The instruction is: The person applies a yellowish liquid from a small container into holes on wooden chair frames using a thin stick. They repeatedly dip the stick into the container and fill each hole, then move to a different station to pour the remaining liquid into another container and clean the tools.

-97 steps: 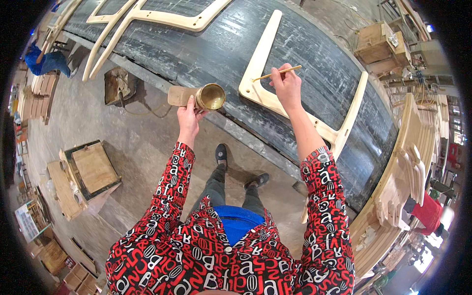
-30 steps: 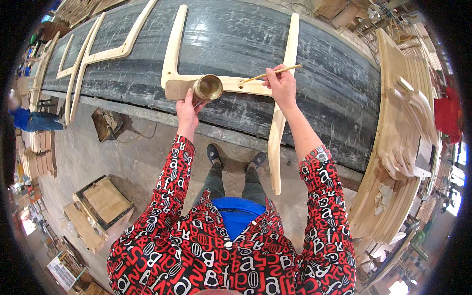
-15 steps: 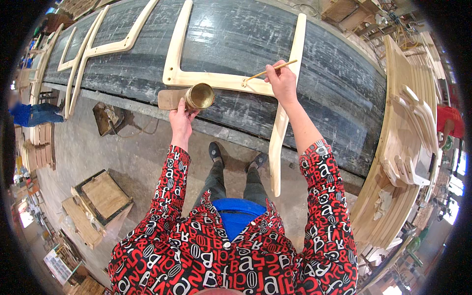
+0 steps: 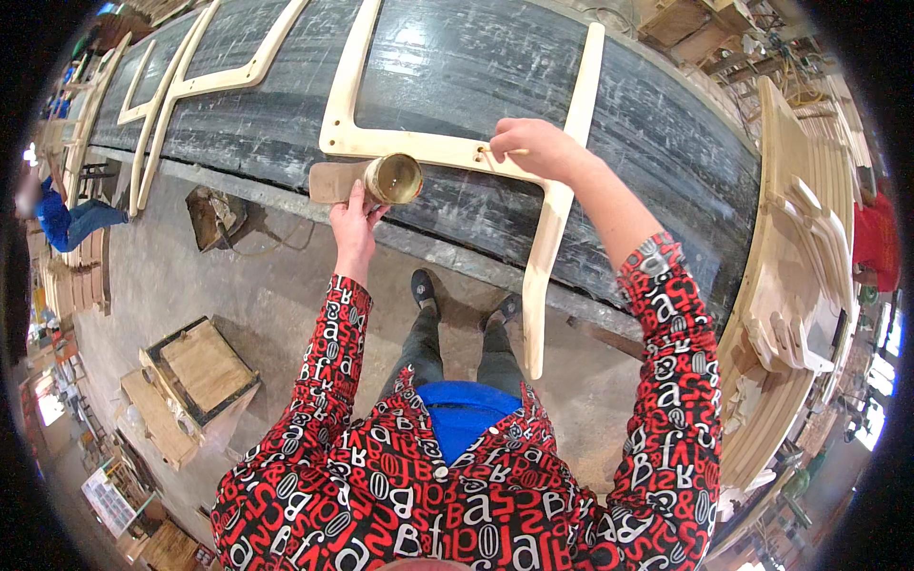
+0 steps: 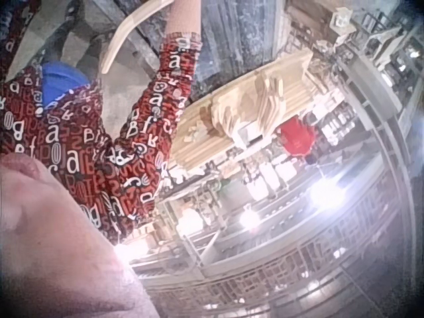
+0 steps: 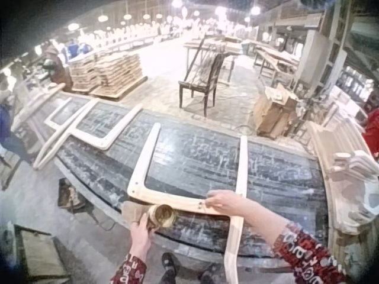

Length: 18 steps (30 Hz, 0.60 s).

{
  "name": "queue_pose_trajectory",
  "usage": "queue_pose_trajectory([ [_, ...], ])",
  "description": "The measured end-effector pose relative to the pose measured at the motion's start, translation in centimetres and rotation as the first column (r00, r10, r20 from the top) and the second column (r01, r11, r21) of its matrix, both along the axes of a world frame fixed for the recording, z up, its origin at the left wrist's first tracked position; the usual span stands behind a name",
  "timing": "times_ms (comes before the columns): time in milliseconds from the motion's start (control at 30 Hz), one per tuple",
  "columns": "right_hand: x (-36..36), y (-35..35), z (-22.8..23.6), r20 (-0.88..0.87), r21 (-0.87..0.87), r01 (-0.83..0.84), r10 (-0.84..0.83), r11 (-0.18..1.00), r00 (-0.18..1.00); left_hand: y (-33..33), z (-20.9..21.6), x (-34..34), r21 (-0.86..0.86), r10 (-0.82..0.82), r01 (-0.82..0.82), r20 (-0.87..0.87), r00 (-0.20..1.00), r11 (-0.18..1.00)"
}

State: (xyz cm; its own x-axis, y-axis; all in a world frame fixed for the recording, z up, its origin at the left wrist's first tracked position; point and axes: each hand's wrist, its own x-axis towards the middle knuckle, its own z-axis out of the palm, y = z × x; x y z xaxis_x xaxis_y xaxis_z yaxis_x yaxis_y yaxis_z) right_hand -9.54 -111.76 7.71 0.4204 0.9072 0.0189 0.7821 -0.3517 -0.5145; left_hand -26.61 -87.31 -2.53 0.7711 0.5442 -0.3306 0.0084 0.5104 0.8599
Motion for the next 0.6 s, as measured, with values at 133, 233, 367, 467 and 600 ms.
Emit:
queue_pose_trajectory([
  [133, 0.7, -1.2, 0.5, -0.012, 0.024, -0.032, 0.032, 0.999, 0.999, -0.2, 0.1, 0.3, 0.02, 0.006, -0.006, -0.009, 1.0, 1.0],
  [233, 0.5, -1.2, 0.0, -0.147, 0.078, 0.184, -0.172, 0.98, 0.974, -0.6, 0.4, 0.8, 0.055, 0.001, -0.001, -0.013, 1.0, 0.998],
  [367, 0.2, -2.9, -2.1, -0.541, 0.202, 0.56, -0.385, 0.803, 0.747, -1.8, 1.0, 2.3, 0.101, -0.04, 0.039, 0.01, 0.999, 0.994],
  [467, -0.4, -2.6, -3.0, -0.586, 0.226, 0.655, -0.437, 0.721, 0.683, -1.6, 0.9, 3.0, 0.157, -0.033, 0.028, 0.029, 0.999, 0.987],
  [600, -1.5, -2.6, -4.3, -0.498, 0.27, 0.658, -0.482, 0.703, 0.72, -2.6, 1.7, 3.9, 0.277, -0.061, 0.042, 0.059, 0.996, 0.96],
])
